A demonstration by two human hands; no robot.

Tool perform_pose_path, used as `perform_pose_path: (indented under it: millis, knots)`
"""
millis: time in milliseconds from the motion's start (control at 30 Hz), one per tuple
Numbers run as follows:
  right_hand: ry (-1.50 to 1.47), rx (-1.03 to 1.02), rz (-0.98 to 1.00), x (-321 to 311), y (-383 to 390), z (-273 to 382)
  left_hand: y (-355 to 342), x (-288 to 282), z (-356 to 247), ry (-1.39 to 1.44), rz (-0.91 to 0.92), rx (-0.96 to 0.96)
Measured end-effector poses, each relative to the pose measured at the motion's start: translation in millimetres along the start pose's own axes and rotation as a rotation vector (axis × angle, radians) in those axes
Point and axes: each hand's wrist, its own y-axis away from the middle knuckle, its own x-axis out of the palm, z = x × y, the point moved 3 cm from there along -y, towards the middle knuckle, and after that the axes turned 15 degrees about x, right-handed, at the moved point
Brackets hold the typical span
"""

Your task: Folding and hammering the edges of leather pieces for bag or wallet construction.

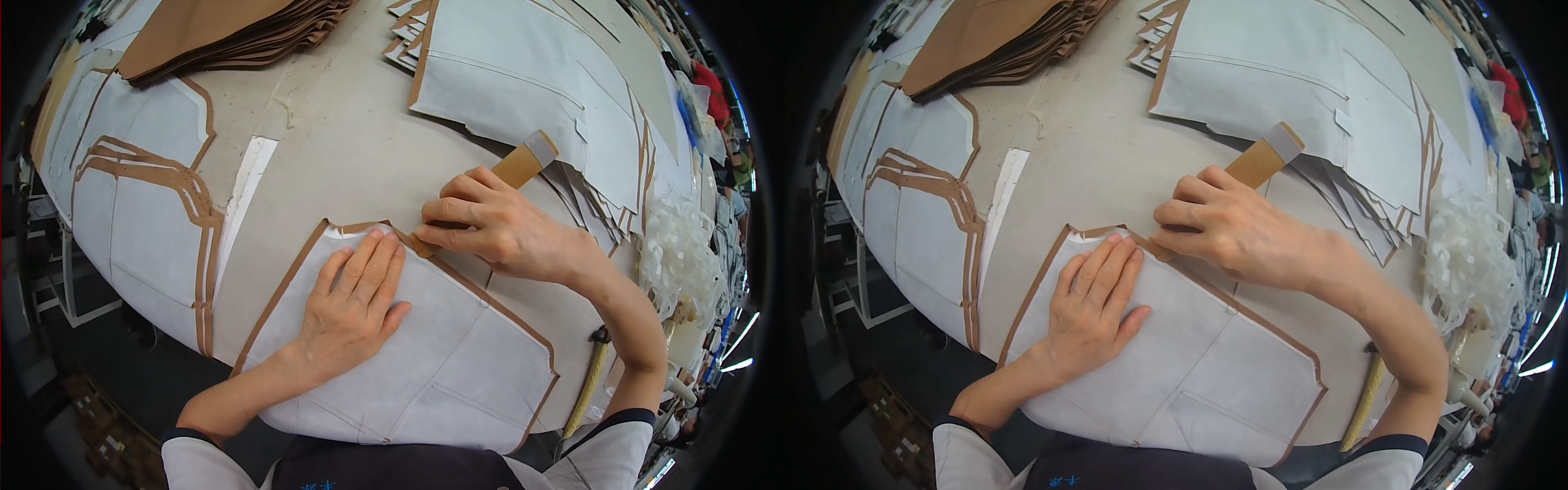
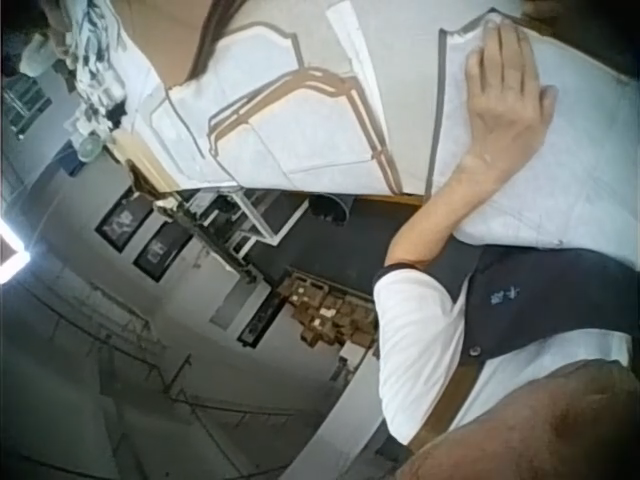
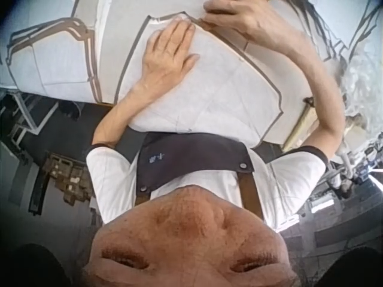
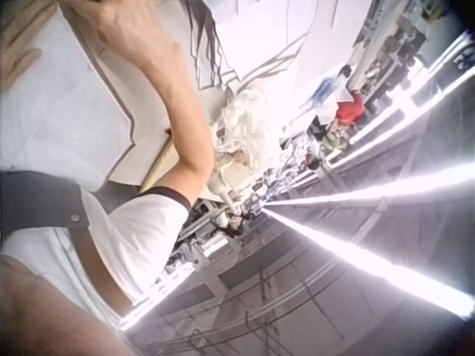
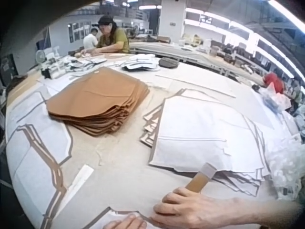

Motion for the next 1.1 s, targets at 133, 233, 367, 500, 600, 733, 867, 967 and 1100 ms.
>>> perform_pose_path:
  millis: [133,233,367,500,600,733,867,967,1100]
  knots:
    - [0.032,-0.038,0.022,-0.2,-12.1,-1.9,-1.8,-0.4,1.7,-0.008,-0.008,-0.011]
    - [0.045,-0.061,0.028,-0.1,-16.9,-3.3,-3.1,-0.3,1.8,-0.016,-0.008,-0.004]
    - [0.081,-0.095,0.042,-0.2,-24.9,-4.5,-1.9,-0.5,3.9,-0.012,-0.011,-0.008]
    - [0.083,-0.121,0.051,-4.8,-34.8,-4.1,-0.6,0.4,3.4,-0.009,-0.028,-0.011]
    - [0.037,-0.128,0.097,-4.6,-40.0,-6.3,0.1,1.5,3.6,-0.009,-0.035,-0.022]
    - [0.053,-0.145,0.151,-6.1,-51.1,-6.1,0.9,0.5,2.0,-0.033,-0.034,-0.051]
    - [0.119,-0.225,0.088,-6.6,-60.7,-5.6,1.3,-1.4,3.2,-0.042,-0.026,-0.057]
    - [0.131,-0.246,0.112,-6.4,-65.8,-7.2,0.7,-0.6,3.8,-0.040,-0.056,-0.046]
    - [0.131,-0.277,0.144,-4.8,-76.7,-7.0,1.1,-1.5,3.9,-0.032,-0.090,-0.040]
